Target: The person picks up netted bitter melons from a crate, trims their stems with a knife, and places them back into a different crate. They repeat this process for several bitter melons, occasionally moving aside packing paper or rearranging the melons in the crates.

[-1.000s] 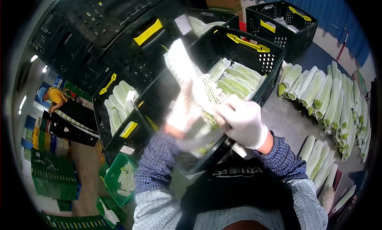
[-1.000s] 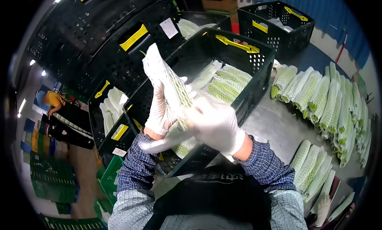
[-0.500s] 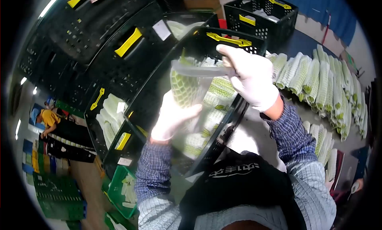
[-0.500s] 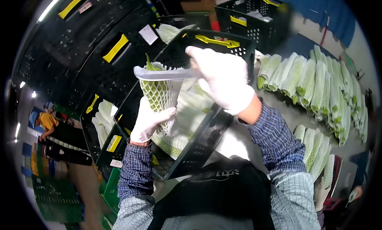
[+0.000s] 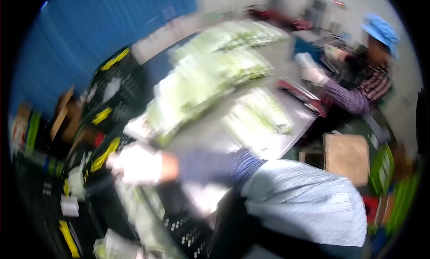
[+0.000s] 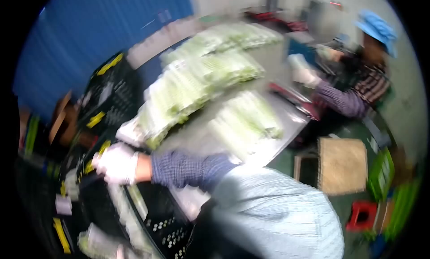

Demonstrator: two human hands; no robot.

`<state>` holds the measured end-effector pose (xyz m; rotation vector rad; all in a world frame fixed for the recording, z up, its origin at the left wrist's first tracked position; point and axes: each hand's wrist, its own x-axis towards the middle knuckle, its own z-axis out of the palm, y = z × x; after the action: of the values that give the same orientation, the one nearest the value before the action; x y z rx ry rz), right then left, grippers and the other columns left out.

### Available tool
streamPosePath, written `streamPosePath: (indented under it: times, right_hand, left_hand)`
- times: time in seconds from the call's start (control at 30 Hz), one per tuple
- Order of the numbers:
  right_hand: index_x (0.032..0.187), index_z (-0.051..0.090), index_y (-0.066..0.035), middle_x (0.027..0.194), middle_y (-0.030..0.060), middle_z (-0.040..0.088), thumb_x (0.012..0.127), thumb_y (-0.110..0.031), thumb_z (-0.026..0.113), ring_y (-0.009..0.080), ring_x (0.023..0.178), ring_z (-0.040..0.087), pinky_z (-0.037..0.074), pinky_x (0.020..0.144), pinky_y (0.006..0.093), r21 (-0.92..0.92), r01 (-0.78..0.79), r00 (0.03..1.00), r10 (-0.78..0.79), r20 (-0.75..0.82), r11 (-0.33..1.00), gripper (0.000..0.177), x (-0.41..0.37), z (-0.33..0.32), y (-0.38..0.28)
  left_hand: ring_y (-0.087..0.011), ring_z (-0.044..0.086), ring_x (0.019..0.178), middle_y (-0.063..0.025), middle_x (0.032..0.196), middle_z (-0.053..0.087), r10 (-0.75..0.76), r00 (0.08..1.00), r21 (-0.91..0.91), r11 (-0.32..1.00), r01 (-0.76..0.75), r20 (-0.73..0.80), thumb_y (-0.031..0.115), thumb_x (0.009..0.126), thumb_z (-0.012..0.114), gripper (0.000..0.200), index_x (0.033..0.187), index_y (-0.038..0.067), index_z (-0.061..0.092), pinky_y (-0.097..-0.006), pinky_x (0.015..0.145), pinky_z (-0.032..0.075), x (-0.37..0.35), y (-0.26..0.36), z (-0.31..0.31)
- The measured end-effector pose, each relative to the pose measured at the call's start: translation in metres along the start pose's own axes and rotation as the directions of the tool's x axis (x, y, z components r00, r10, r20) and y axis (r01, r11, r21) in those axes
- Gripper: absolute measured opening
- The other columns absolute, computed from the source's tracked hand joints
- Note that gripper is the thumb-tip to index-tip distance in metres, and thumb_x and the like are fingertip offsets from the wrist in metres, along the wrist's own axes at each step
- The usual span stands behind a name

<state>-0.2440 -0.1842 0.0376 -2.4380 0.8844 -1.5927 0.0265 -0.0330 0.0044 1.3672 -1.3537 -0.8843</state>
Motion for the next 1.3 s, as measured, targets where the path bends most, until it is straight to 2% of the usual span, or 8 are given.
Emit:
streamPosePath:
  times: [0.03,0.2,0.23,0.43,0.5,0.8,1.1,1.3]
  right_hand:
    - [0.085,0.063,-0.008,0.066,0.0137,0.065,0.076,-0.020,0.066,0.0363,0.063,0.066,0.053,0.058,0.0459,0.035,-0.247,0.952,0.236,0.197,0.968,0.015,-0.003,0.000,-0.004]
    - [0.084,0.062,-0.007,0.064,0.0124,0.064,0.071,-0.016,0.066,0.0352,0.062,0.066,0.051,0.057,0.0470,0.140,-0.275,0.956,0.255,0.142,0.951,0.016,-0.076,0.007,-0.011]
    - [0.082,0.062,-0.008,0.064,0.0118,0.064,0.071,-0.017,0.066,0.0360,0.061,0.064,0.050,0.056,0.0479,0.051,-0.282,0.946,0.269,0.181,0.958,0.015,-0.085,0.003,-0.015]
    - [0.075,0.062,-0.014,0.063,0.0100,0.062,0.072,-0.018,0.063,0.0375,0.061,0.061,0.046,0.056,0.0488,0.267,-0.423,0.895,0.355,0.270,0.866,0.005,-0.157,-0.010,-0.016]
    - [0.074,0.062,-0.015,0.063,0.0095,0.062,0.073,-0.018,0.062,0.0367,0.060,0.060,0.045,0.055,0.0478,0.147,-0.522,0.802,0.425,0.419,0.840,0.003,-0.166,-0.021,-0.019]
    - [0.084,0.058,-0.016,0.063,0.0081,0.061,0.083,-0.020,0.061,0.0345,0.059,0.060,0.044,0.054,0.0453,0.096,-0.508,0.828,0.454,0.330,0.856,0.005,-0.185,-0.008,-0.027]
    - [0.074,0.064,-0.018,0.063,0.0043,0.063,0.079,-0.020,0.063,0.0316,0.061,0.062,0.047,0.055,0.0421,0.259,-0.516,0.828,0.397,0.396,0.817,0.006,-0.182,-0.004,-0.029]
    - [0.086,0.062,-0.011,0.063,0.0074,0.061,0.085,-0.013,0.062,0.0299,0.058,0.060,0.044,0.053,0.0392,0.448,-0.470,0.867,0.304,0.394,0.760,0.002,-0.177,-0.009,-0.030]
  left_hand:
    - [-0.0243,0.064,0.099,-0.0150,0.116,0.063,0.019,0.999,0.011,1.000,-0.019,0.033,0.006,0.078,0.076,0.074,0.142,-0.003,0.040,-0.0369,0.089,0.054,0.021,0.005,0.024]
    - [-0.0248,0.064,0.100,-0.0152,0.118,0.062,0.086,0.981,0.014,0.996,-0.090,0.173,0.009,0.080,0.075,0.073,0.142,-0.003,0.040,-0.0376,0.091,0.053,0.059,0.023,0.097]
    - [-0.0249,0.064,0.101,-0.0153,0.118,0.062,0.094,0.975,-0.002,0.995,-0.096,0.201,0.009,0.080,0.074,0.072,0.142,-0.003,0.040,-0.0377,0.091,0.052,0.066,0.025,0.102]
    - [-0.0254,0.063,0.103,-0.0155,0.121,0.061,0.118,0.948,-0.010,0.993,-0.120,0.297,0.012,0.082,0.072,0.071,0.143,-0.003,0.039,-0.0386,0.093,0.051,0.084,0.033,0.145]
    - [-0.0256,0.062,0.104,-0.0156,0.121,0.060,0.121,0.942,-0.015,0.992,-0.122,0.312,0.013,0.082,0.071,0.070,0.143,-0.003,0.039,-0.0388,0.093,0.051,0.085,0.033,0.153]
    - [-0.0264,0.061,0.107,-0.0160,0.125,0.058,0.104,0.943,0.002,0.994,-0.111,0.316,0.017,0.085,0.068,0.068,0.143,-0.003,0.039,-0.0401,0.096,0.049,0.081,0.032,0.153]
    - [-0.0272,0.060,0.111,-0.0165,0.128,0.057,0.097,0.953,0.014,0.994,-0.105,0.287,0.021,0.087,0.065,0.067,0.144,-0.003,0.039,-0.0414,0.099,0.047,0.073,0.032,0.143]
    - [-0.0278,0.059,0.113,-0.0167,0.130,0.055,0.095,0.958,0.020,0.994,-0.104,0.269,0.023,0.089,0.063,0.066,0.144,-0.003,0.039,-0.0423,0.101,0.046,0.068,0.035,0.139]
